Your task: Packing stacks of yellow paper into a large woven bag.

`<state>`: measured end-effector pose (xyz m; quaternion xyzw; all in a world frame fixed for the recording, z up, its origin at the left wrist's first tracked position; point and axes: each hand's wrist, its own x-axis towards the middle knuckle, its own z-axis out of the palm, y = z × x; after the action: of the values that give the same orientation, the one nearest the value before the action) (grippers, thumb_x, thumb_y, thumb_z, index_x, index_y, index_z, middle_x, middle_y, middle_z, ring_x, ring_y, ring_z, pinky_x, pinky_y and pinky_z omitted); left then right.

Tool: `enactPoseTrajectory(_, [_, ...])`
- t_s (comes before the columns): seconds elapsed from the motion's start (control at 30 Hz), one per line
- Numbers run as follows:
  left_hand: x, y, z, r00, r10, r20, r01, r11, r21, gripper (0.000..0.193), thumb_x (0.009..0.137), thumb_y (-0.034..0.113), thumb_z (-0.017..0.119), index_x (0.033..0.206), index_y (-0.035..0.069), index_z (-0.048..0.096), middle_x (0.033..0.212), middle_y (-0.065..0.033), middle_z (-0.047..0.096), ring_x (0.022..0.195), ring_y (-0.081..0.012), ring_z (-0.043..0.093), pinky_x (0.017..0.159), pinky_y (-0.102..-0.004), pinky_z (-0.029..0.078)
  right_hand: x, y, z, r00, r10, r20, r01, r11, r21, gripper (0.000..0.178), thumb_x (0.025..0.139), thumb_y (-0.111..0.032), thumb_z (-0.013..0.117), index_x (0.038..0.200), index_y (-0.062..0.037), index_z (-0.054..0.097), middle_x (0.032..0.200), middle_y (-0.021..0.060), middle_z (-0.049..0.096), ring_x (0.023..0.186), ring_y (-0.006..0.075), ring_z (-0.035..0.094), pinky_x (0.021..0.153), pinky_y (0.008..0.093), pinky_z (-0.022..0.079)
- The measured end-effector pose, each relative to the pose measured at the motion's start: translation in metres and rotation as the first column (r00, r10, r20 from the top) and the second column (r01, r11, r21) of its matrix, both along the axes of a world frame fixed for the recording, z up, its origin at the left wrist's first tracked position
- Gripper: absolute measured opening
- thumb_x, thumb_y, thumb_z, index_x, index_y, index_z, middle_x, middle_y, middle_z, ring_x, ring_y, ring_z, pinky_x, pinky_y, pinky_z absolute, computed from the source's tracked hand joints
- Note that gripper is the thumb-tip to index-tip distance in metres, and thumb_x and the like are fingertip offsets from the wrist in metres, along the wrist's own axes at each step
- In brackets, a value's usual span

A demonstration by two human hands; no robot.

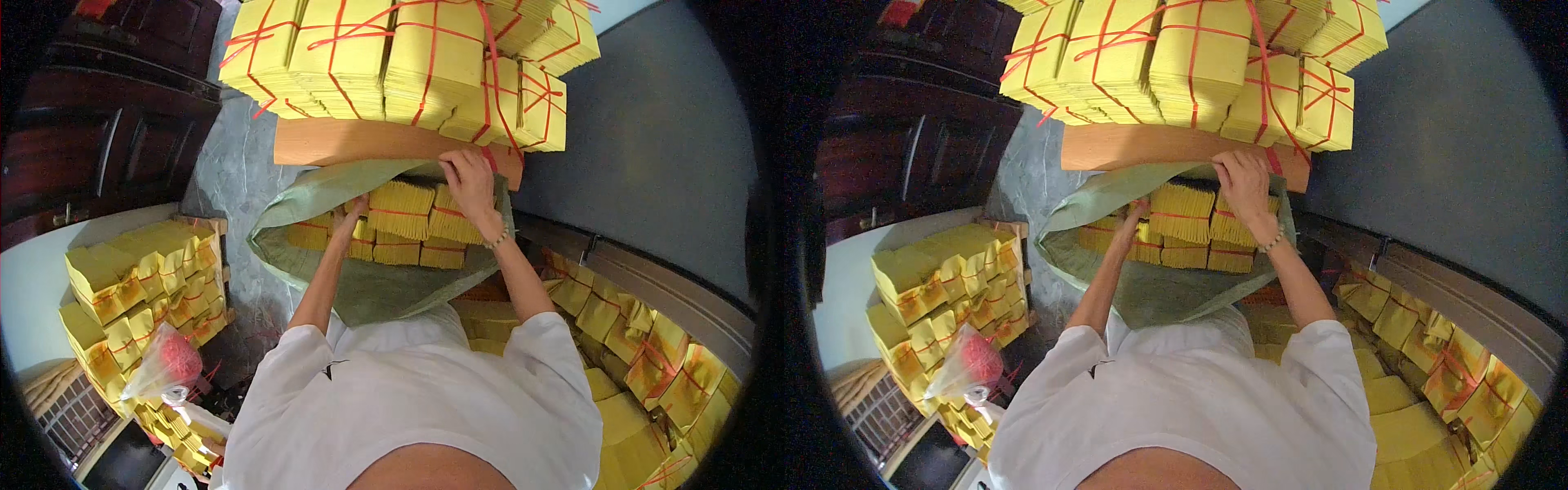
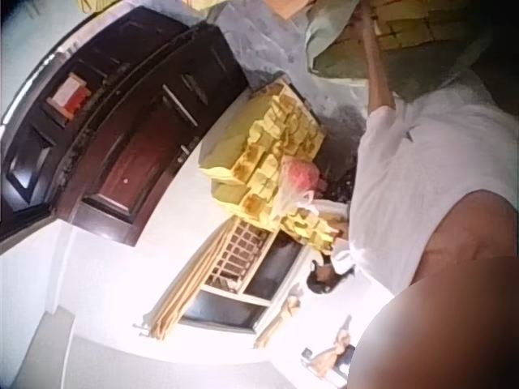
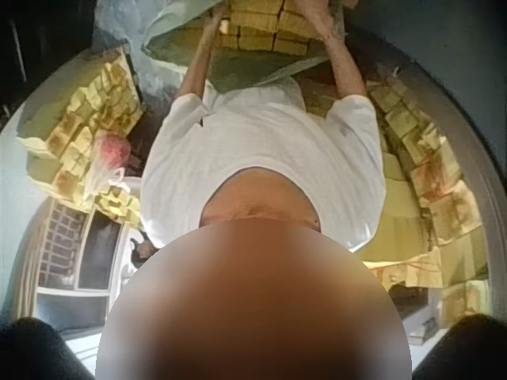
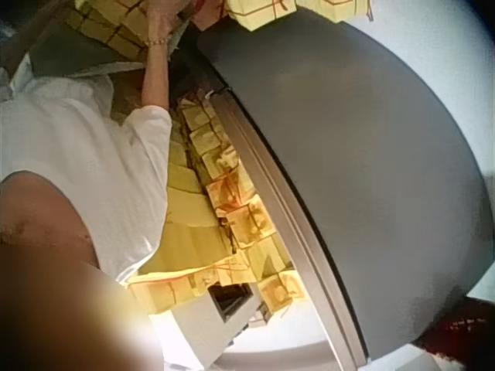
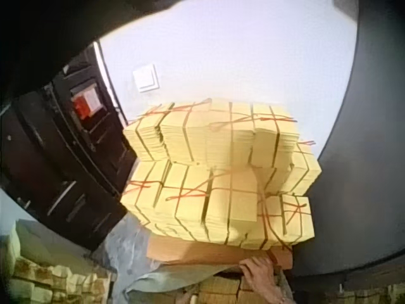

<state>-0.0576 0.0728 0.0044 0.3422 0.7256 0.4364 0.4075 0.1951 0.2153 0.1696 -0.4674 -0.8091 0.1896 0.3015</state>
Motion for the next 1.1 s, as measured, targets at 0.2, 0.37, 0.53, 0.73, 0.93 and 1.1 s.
enactPoseTrajectory(0.2, [0.018,0.012,0.032,0.739,0.102,0.666,0.207,0.907,-0.368,0.099,0.074,0.06,0.062,0.146,0.021,0.006,0.15,-0.0035,0.01,0.136,-0.0295,0.013,0.096,-0.06,0.026,0.004,-0.05,0.008,0.998,-0.017,0.068,0.007,0.989,0.146,0.018,0.078,-0.012,0.063,0.095,-0.0076,0.057,0.088,0.0082,0.056,0.085,0.0286,0.052,0.079,0.04,0.039])
enactPoseTrajectory(0.37, [0.028,0.018,-0.002,0.543,0.034,0.839,0.21,0.962,-0.175,0.095,0.074,0.061,0.062,0.146,0.022,0.011,0.148,-0.0038,0.018,0.134,-0.0276,0.02,0.097,-0.0581,0.027,-0.013,-0.088,-0.026,0.917,0.204,0.342,-0.141,0.97,-0.2,0.093,0.058,-0.034,0.081,0.134,-0.0117,0.034,0.127,0.02,0.037,0.118,0.0383,0.036,0.098,0.0504,0.029])
enactPoseTrajectory(0.53, [0.046,0.026,0.017,0.686,0.124,0.717,0.201,0.915,-0.35,0.089,0.077,0.058,0.06,0.145,0.023,0.015,0.146,-0.0031,0.023,0.131,-0.0264,0.026,0.096,-0.0559,0.03,-0.016,-0.077,-0.06,0.843,0.286,0.456,-0.15,0.939,-0.31,0.115,0.049,-0.039,0.084,0.141,-0.0138,0.022,0.138,0.022,0.024,0.13,0.039,0.021,0.107,0.0541,0.015])
enactPoseTrajectory(0.73, [0.055,0.021,0.042,0.658,0.096,0.747,0.192,0.938,-0.29,0.085,0.08,0.06,0.056,0.144,0.022,0.014,0.144,-0.0034,0.024,0.13,-0.0247,0.029,0.098,-0.0539,0.03,-0.011,-0.058,-0.063,0.814,0.369,0.448,-0.204,0.905,-0.374,0.117,0.046,-0.04,0.084,0.141,-0.0132,0.022,0.137,0.0221,0.025,0.129,0.0388,0.023,0.107,0.0538,0.015])
enactPoseTrajectory(0.93, [0.048,0.016,0.026,0.722,0.089,0.686,0.145,0.95,-0.276,0.084,0.081,0.052,0.06,0.144,0.015,0.019,0.144,-0.0079,0.028,0.129,-0.0241,0.03,0.099,-0.0419,0.032,-0.004,-0.071,-0.064,0.879,0.345,0.33,-0.266,0.928,-0.262,0.115,0.047,-0.04,0.084,0.14,-0.0111,0.024,0.137,0.0226,0.025,0.128,0.0396,0.023,0.106,0.0547,0.015])
enactPoseTrajectory(1.1, [0.045,0.033,0.039,0.929,-0.073,0.362,0.151,0.969,-0.193,0.082,0.083,0.048,0.06,0.143,0.008,0.022,0.142,-0.0117,0.031,0.127,-0.0242,0.033,0.101,-0.0321,0.03,0.024,-0.071,-0.055,0.895,0.274,0.352,-0.175,0.942,-0.288,0.12,0.047,-0.043,0.084,0.142,-0.0099,0.02,0.141,0.0231,0.02,0.131,0.0402,0.019,0.106,0.0543,0.014])
